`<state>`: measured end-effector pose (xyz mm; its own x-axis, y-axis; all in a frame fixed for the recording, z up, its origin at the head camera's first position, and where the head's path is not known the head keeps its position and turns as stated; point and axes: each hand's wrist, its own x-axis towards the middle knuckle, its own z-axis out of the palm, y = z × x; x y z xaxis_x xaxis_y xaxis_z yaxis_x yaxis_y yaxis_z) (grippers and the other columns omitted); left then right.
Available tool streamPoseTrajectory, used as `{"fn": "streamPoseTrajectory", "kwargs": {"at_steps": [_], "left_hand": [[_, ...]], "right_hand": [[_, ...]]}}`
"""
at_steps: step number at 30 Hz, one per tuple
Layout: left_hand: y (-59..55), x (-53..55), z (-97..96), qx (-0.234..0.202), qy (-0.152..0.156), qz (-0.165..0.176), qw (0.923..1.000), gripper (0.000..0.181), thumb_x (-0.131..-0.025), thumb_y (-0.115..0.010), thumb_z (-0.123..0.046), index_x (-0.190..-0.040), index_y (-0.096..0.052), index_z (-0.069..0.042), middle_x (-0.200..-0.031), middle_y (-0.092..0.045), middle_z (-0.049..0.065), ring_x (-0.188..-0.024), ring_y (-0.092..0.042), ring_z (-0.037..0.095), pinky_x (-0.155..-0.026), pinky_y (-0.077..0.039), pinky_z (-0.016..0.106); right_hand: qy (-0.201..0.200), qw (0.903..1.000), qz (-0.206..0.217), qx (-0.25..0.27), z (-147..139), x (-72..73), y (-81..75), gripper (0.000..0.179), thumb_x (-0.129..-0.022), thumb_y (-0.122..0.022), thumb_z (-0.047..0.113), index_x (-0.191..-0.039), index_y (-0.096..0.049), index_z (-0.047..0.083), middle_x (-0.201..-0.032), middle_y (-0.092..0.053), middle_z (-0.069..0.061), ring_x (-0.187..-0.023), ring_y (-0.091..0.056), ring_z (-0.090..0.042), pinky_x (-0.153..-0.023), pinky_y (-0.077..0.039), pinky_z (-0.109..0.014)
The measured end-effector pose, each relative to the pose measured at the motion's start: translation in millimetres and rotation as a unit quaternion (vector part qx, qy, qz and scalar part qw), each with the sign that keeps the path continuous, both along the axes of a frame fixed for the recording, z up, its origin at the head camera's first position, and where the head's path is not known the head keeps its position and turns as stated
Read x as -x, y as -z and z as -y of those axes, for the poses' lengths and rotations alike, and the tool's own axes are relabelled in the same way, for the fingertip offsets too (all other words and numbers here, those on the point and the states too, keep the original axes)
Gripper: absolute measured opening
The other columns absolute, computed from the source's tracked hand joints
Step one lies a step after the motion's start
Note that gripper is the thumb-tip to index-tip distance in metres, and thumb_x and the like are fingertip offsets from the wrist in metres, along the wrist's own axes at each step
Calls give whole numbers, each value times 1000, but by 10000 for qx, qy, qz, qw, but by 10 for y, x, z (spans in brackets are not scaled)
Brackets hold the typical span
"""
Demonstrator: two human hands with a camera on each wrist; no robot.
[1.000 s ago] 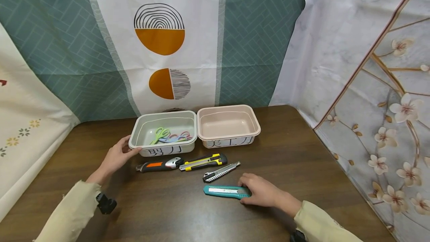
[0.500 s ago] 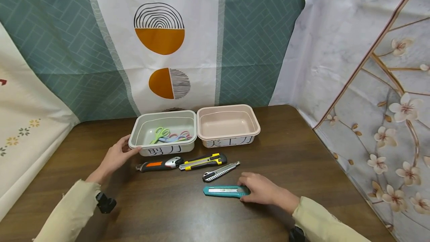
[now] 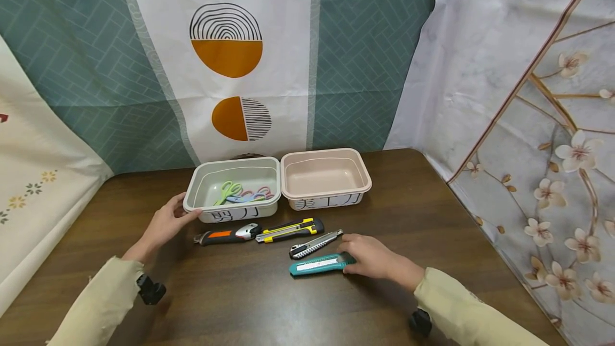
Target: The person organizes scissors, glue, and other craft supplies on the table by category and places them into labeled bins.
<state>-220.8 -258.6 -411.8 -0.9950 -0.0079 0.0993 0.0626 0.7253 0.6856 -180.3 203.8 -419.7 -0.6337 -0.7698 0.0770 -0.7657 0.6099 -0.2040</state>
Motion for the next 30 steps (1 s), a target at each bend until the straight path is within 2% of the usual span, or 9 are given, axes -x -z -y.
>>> {"fn": "streamPoseTrajectory", "kwargs": {"at_steps": [3, 7, 10, 15, 23, 30], "left_hand": [[11, 3, 0, 24, -15, 6, 10000, 75, -85, -60, -42, -137, -30, 4, -124, -50, 26, -96, -57, 32, -76, -47, 41], [17, 10, -8, 10, 0, 9, 10000, 75, -84, -61, -42, -136, -30, 3, -124, -50, 25, -96, -57, 31, -75, -47, 39], [14, 15, -9, 12, 32, -42, 10000, 76, -84, -61, -42, -137, -31, 3, -123, -51, 25, -95, -58, 30, -71, -46, 34], [4, 5, 2, 4, 50, -70, 10000, 75, -85, -61, -40, -137, -30, 4, -123, -50, 26, -94, -58, 31, -69, -46, 32], [1, 0, -7, -41, 71, -4, 10000, 77, -84, -61, -41, -137, -29, 5, -124, -50, 26, -94, -58, 31, -69, -46, 32], [4, -2, -5, -32, 19, -54, 10000, 75, -85, -62, -39, -136, -30, 5, -123, -50, 27, -94, -58, 32, -71, -46, 35]], "right_hand": [[36, 10000, -18, 57, -12, 20, -48, 32, -71, -76, 24, -97, -66, 7, -93, -57, 1, -79, -53, -8, -68, -47, -29], [15, 9998, -105, 176, -59, 93, -181, 31, -71, -77, 22, -96, -67, 7, -86, -52, 5, -71, -45, -4, -61, -42, -23], [91, 9991, -290, 283, -124, 188, -329, 31, -70, -78, 20, -95, -67, 7, -81, -49, 6, -67, -41, -4, -58, -38, -21], [364, 9966, -650, 346, -240, 343, -516, 32, -69, -78, 19, -96, -67, 6, -84, -53, 4, -68, -44, -5, -58, -40, -23], [575, 9895, -1315, 160, -334, 470, -544, 38, -68, -80, 20, -99, -66, 2, -91, -57, -2, -77, -54, -12, -62, -46, -30], [696, 9863, -1475, 254, -321, 592, -607, 38, -68, -79, 17, -100, -66, 1, -87, -55, -4, -74, -51, -14, -60, -45, -32]]}}
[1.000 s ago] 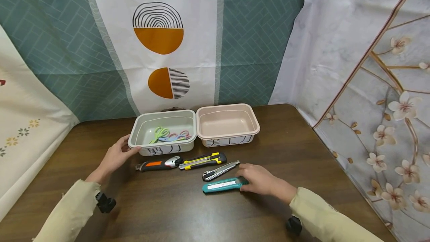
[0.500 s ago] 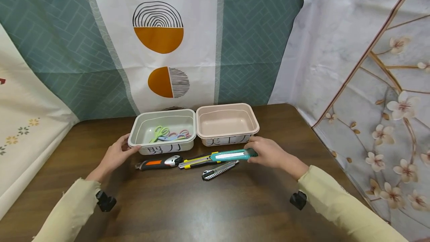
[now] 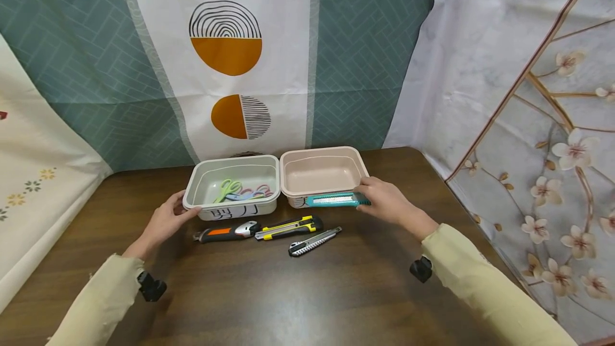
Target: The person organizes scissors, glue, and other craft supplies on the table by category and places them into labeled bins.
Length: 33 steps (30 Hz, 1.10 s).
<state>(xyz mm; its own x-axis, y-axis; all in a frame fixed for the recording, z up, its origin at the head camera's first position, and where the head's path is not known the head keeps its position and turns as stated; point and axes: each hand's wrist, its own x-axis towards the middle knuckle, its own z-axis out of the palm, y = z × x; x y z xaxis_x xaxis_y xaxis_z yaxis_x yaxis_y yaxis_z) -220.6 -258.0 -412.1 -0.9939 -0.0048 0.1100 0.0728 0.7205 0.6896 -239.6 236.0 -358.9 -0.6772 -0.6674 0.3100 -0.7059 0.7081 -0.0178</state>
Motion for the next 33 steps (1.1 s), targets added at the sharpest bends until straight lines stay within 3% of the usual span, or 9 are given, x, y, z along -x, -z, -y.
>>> {"fn": "streamPoseTrajectory", "kwargs": {"at_steps": [12, 33], "left_hand": [[-4, 1, 2, -11, 8, 23, 10000, 75, -84, -62, -39, -136, -30, 4, -122, -51, 26, -94, -57, 31, -69, -45, 31], [-16, 0, -2, -15, -36, 101, 9999, 77, -84, -61, -43, -137, -30, 4, -123, -50, 26, -94, -55, 30, -71, -45, 34]], "right_hand": [[56, 9996, -100, 276, 27, 192, -75, 38, -68, -79, 13, -101, -66, -1, -90, -57, -7, -78, -52, -18, -63, -45, -35], [264, 9996, -13, 140, 183, 502, -169, 38, -71, -77, 15, -103, -66, -2, -95, -60, -11, -84, -55, -23, -70, -47, -37]]}}
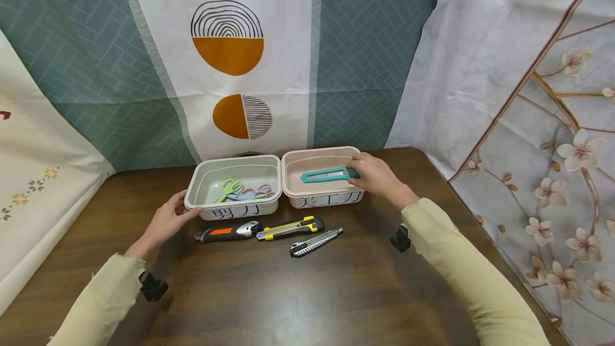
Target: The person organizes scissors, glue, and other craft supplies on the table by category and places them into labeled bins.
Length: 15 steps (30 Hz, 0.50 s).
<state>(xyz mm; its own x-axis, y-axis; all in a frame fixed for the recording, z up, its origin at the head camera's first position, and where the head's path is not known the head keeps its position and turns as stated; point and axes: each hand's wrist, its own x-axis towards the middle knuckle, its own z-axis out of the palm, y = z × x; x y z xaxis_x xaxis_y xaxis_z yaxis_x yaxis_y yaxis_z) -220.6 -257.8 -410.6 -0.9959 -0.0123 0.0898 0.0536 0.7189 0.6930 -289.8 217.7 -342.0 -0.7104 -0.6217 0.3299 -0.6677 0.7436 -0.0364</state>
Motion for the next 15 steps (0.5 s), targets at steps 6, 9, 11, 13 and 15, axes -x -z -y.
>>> {"fn": "streamPoseTrajectory", "kwargs": {"at_steps": [6, 9, 11, 13, 15], "left_hand": [[-2, 15, -11, -71, 20, 29, 10000, 77, -84, -61, -43, -137, -30, 3, -121, -51, 26, -92, -55, 29, -69, -45, 31], [2, 14, -7, -56, 6, 56, 10000, 78, -83, -61, -44, -137, -30, 4, -122, -51, 26, -94, -55, 30, -71, -46, 33], [3, 11, -2, -42, -8, 62, 10000, 78, -83, -61, -44, -137, -30, 4, -123, -50, 26, -95, -55, 30, -74, -46, 36], [3, 6, 0, -37, -18, 59, 10000, 78, -84, -61, -43, -137, -29, 4, -124, -49, 26, -96, -55, 31, -75, -46, 37], [6, 3, 1, -31, -9, 50, 10000, 77, -84, -61, -43, -137, -29, 4, -125, -49, 26, -98, -55, 32, -76, -46, 38]], "right_hand": [[-1, 10000, -25, -51, 23, 64, 37, 36, -70, -78, 14, -100, -66, -2, -92, -59, -11, -81, -54, -22, -69, -47, -36], [12, 10000, 23, -8, 32, 109, 68, 37, -70, -78, 14, -101, -66, -2, -91, -59, -11, -81, -53, -23, -69, -46, -37], [76, 9999, 120, 33, 42, 149, 88, 37, -71, -77, 15, -103, -66, -2, -91, -59, -10, -80, -53, -23, -69, -46, -37], [174, 9995, 243, 80, 54, 191, 105, 38, -73, -76, 16, -105, -66, -1, -92, -59, -10, -80, -54, -22, -69, -46, -36], [288, 9988, 386, 132, 64, 232, 119, 38, -73, -76, 15, -106, -65, -1, -92, -59, -10, -79, -54, -22, -68, -46, -36]]}}
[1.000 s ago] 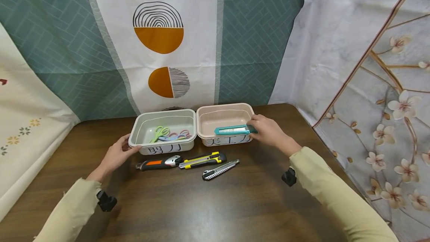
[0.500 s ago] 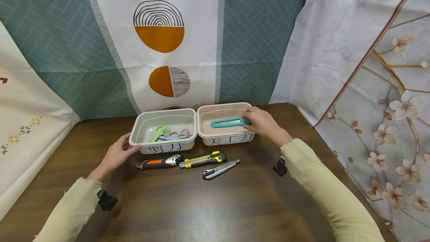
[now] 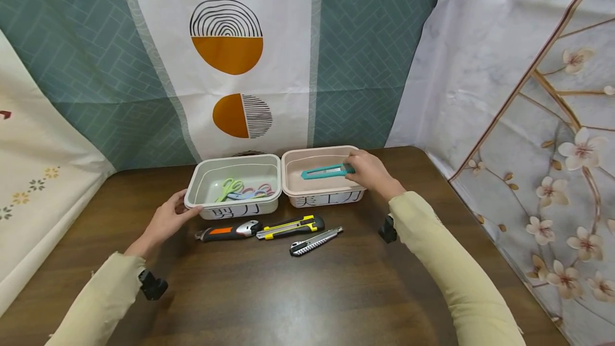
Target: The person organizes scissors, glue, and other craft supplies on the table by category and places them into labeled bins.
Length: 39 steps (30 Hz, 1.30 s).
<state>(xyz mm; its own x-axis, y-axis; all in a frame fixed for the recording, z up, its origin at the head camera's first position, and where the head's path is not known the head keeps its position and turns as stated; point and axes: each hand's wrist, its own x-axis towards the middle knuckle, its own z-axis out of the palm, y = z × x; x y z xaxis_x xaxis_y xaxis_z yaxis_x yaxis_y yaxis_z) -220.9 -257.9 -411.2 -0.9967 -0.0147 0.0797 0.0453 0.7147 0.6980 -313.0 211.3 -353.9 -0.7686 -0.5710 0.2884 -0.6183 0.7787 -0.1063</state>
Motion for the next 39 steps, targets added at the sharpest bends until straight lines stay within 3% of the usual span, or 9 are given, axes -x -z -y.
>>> {"fn": "streamPoseTrajectory", "kwargs": {"at_steps": [12, 26, 35, 39], "left_hand": [[12, 10, 13, -13, -7, 41, 10000, 79, -84, -60, -44, -137, -28, 4, -127, -47, 26, -100, -55, 32, -77, -46, 39], [17, 0, 4, -38, -5, -40, 10000, 76, -84, -61, -41, -137, -30, 4, -126, -49, 26, -98, -56, 32, -76, -46, 38], [23, 5, 4, -79, 0, -54, 10000, 76, -84, -61, -41, -137, -29, 4, -127, -48, 27, -99, -57, 33, -77, -47, 40], [14, 1, 6, -93, -9, 2, 10000, 78, -84, -61, -42, -137, -28, 4, -127, -48, 27, -99, -56, 32, -76, -47, 39]], "right_hand": [[25, 9998, 140, -99, 95, 103, 24, 33, -75, -74, 13, -104, -66, 0, -92, -58, -10, -78, -53, -21, -68, -46, -36], [27, 9988, 225, -427, 204, 126, 93, 26, -73, -75, 9, -96, -68, 1, -92, -58, -10, -79, -55, -21, -69, -47, -37], [-46, 9989, 267, -388, 218, 185, 155, 19, -71, -76, 10, -86, -69, 2, -89, -62, -9, -79, -56, -21, -67, -48, -37], [-29, 9989, 311, -363, 228, 199, 177, 21, -71, -76, 11, -88, -69, 2, -92, -63, -10, -83, -57, -22, -70, -48, -37]]}}
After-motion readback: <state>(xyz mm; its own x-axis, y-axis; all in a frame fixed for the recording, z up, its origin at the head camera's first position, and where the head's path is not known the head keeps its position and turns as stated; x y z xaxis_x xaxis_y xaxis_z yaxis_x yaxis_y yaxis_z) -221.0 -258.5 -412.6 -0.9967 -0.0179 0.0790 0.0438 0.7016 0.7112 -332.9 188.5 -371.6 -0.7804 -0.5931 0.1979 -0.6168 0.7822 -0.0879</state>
